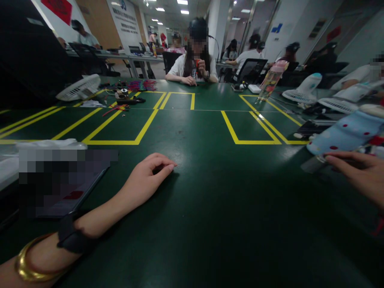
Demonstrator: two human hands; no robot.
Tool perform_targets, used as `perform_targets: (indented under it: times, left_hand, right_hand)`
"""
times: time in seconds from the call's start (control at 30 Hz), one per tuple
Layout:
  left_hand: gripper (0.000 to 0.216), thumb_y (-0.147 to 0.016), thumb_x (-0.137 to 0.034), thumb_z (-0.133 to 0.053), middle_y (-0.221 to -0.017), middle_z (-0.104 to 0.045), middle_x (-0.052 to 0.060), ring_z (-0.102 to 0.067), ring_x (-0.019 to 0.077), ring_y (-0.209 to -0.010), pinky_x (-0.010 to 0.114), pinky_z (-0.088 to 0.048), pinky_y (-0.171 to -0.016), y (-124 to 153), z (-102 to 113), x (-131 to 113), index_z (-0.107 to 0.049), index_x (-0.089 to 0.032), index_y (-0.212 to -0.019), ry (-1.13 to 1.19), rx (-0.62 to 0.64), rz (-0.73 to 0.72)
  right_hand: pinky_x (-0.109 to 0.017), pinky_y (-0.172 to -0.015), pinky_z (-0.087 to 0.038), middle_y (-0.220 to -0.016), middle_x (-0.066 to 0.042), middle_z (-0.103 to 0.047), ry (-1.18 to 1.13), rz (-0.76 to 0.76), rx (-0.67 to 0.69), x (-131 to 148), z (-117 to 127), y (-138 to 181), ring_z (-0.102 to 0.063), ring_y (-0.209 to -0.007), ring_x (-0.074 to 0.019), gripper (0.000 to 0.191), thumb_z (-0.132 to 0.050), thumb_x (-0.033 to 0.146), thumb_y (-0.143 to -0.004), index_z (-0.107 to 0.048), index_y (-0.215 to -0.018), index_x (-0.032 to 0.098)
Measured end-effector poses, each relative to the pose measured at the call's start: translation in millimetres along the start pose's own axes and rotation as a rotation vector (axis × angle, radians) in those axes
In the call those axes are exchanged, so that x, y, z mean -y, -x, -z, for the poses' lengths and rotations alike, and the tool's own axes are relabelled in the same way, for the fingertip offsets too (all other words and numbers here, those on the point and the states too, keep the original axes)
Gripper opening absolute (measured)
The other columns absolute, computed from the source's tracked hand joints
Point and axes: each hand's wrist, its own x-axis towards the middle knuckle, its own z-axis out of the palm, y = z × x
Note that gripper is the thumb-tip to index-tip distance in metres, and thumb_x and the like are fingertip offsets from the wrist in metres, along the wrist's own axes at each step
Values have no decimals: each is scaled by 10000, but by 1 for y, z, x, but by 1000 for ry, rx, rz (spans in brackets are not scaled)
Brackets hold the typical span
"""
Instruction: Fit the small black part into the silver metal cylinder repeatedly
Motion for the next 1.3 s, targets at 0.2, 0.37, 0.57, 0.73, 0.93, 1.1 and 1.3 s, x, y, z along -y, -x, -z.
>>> perform_targets:
  times: [0.2, 0.37, 0.57, 0.73, 0.93, 1.1, 1.3]
  left_hand:
    - [254, -880, -421, -524, -1028, -626, 40, -590, 217, -945, 353, -461, -836, 0, 1, 1, -686, -232, -931, -2, 3, 3]
    - [243, -880, -412, -533, -1030, -624, 39, -584, 214, -948, 349, -451, -844, 1, 0, 3, -685, -230, -932, 13, -3, -2]
    - [223, -881, -400, -546, -1011, -627, 25, -591, 201, -935, 330, -443, -830, 0, 0, 2, -683, -228, -916, 38, -23, 14]
    - [216, -878, -396, -551, -998, -631, 24, -593, 201, -922, 325, -447, -804, -2, -2, 1, -684, -230, -914, 40, -38, 33]
    - [210, -878, -382, -547, -995, -634, 25, -593, 200, -912, 323, -447, -803, 0, 0, 2, -688, -227, -896, -1, -34, 19]
    - [211, -887, -375, -539, -986, -629, 28, -589, 196, -920, 323, -450, -811, 0, 1, 4, -680, -218, -901, -8, -21, 2]
    - [225, -910, -334, -519, -1045, -607, 25, -578, 168, -892, 292, -462, -741, -5, -8, -27, -649, -237, -1066, 3, 43, -130]
  right_hand:
    - [-326, -702, -450, -888, -99, -687, -229, -129, -61, 13, -1, 8, -636, -837, -185, 382, -646, 441, -723, -680, -1041, 232]
    - [-289, -694, -480, -1054, -98, -666, -514, -187, 59, 21, -1, 15, -650, -818, -153, 356, -626, 326, -729, -674, -1068, 229]
    - [-325, -767, -506, -1031, -74, -671, -275, -16, -22, 8, -17, 18, -647, -857, -194, 525, -727, 396, -635, -644, -1128, 234]
    - [-298, -775, -536, -1010, -82, -664, -469, 308, -91, 56, -28, 43, -640, -801, -148, 496, -691, 383, -705, -614, -1159, 198]
    - [-309, -898, -538, -1187, -59, -598, -868, 797, 392, 168, -50, 100, -615, -1008, -136, 418, -627, 290, -790, -554, -1195, 214]
    - [-297, -887, -540, -1135, -35, -608, -872, 914, 499, 202, -65, 115, -612, -981, -121, 380, -614, 281, -798, -562, -1171, 233]
    - [-299, -927, -523, -1151, -31, -601, -948, 828, 589, 197, -73, 115, -606, -1029, -117, 485, -640, 285, -783, -453, -1228, 251]
